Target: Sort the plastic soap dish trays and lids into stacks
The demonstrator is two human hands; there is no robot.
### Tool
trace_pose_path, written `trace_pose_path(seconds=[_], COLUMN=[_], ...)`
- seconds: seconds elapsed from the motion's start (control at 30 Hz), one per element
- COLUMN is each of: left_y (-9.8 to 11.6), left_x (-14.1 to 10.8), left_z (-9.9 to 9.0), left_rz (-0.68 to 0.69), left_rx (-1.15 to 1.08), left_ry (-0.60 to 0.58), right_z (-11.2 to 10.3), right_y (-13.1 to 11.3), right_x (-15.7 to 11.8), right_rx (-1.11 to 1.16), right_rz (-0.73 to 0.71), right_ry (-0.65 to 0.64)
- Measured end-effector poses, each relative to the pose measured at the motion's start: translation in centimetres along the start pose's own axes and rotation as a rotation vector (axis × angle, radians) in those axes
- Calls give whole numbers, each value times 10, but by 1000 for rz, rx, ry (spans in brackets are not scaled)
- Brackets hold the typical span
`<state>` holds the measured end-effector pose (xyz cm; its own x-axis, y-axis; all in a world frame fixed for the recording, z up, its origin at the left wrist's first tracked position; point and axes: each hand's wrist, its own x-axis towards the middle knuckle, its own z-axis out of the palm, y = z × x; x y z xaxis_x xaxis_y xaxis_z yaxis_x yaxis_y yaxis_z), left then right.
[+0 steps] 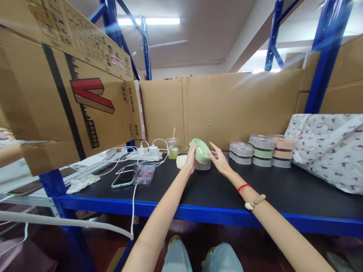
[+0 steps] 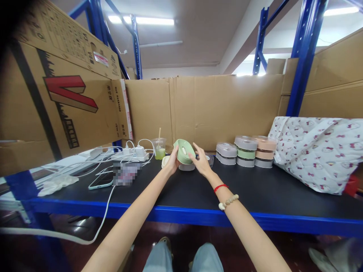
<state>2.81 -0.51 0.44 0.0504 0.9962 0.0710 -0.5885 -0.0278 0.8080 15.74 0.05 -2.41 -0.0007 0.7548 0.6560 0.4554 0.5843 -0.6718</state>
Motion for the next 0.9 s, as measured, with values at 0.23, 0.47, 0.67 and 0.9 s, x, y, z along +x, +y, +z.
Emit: trace_pose_path(seconds=[0.23,0.47,0.67,0.9], left_y=[0,11,16,12], left_x=[-6,-2,-6,-6], left_z=[4,-4,-3,-1], left_rz=[51,-66,-68,-122], left_rx=[73,-274,-383,-334], left_ry=[-28,185,222,175], right_z=[13,-10,-18,-18], right_y=[-6,19,26,7], right_x=[-4,2,1,-2], right_rx=[1,-362,-609,-659], right_rz=[3,247,409,354], right_ry=[-52,85,-114,-191])
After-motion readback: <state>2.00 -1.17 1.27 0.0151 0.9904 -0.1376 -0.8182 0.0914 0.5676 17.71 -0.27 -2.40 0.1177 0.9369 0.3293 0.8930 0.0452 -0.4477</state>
